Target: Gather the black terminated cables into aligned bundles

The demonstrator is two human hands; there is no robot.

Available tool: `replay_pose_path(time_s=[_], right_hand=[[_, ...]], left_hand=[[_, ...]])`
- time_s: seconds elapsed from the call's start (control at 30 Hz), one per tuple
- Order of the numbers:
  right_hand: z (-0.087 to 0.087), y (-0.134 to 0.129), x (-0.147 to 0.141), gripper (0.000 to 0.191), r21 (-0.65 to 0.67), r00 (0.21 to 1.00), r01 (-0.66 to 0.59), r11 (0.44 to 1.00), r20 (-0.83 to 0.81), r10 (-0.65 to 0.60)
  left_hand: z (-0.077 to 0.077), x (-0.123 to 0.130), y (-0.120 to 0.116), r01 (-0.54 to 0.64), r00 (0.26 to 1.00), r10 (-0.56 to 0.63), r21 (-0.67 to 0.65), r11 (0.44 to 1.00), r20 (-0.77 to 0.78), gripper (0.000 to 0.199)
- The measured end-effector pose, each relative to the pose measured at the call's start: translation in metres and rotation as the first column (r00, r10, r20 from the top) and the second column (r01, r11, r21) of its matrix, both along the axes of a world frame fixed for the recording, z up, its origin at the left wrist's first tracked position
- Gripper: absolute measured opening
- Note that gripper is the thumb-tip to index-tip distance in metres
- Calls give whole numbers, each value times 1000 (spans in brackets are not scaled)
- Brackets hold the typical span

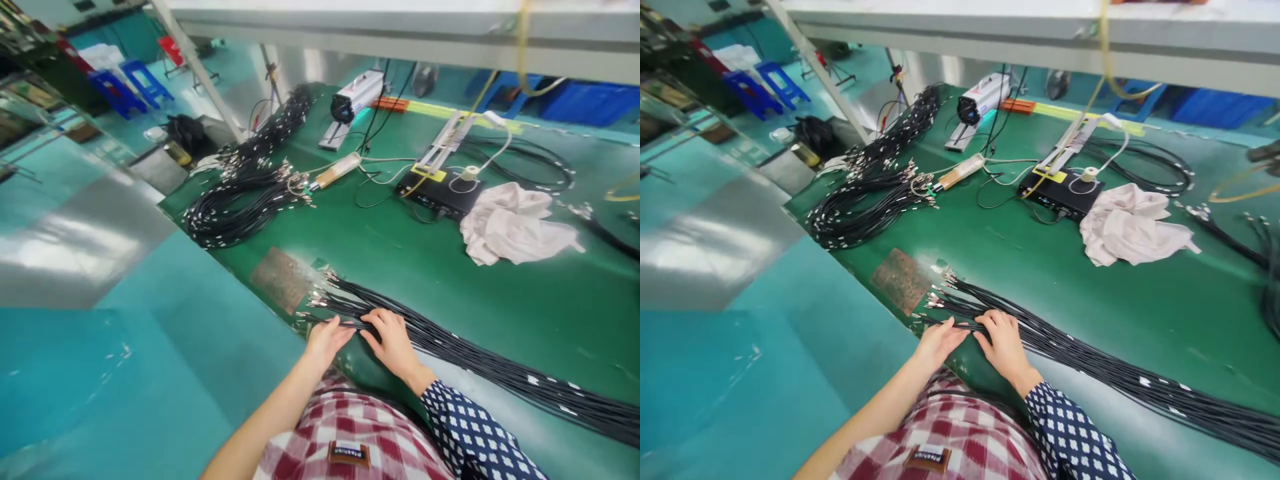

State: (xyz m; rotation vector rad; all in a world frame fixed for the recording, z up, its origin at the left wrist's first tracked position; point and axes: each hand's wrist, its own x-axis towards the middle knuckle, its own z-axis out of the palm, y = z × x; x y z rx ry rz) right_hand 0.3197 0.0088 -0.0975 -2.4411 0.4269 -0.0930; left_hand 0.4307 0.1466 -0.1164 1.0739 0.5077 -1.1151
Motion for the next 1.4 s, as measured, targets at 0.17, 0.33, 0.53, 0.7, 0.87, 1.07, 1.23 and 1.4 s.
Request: replay_pose_path(time_s=[0.17,0.33,0.53,0.7,0.87,1.07,1.23,1.4], right_hand=[[-7,11,3,20,106,996,-89,990,-11,90],[-10,21,10,21,304,990,-32,952,-122,72],[-10,24,14,19,626,986,104,773,-167,2],[-10,23,14,22,730,984,173,662,-162,-79],[-8,24,13,23,739,984,176,650,-140,-107],[-2,18,14,23,676,987,92,731,-161,25],[-6,2,32,17,248,998,-6,969,-59,22],[-21,-8,52,10,-66,991,-125,990,-59,122]], left_hand=[[0,-7,14,-45,996,45,-3,999,79,26],[1,-1,22,85,972,-72,-50,995,222,36],[1,4,25,250,907,-234,-2,968,350,36],[7,5,25,243,908,-208,-54,968,363,37],[15,4,19,72,983,-27,-247,966,179,32],[14,5,14,-16,992,46,-243,970,118,29],[3,-2,22,-90,994,95,-82,993,58,28],[-3,-6,26,-117,993,119,-53,992,23,34]])
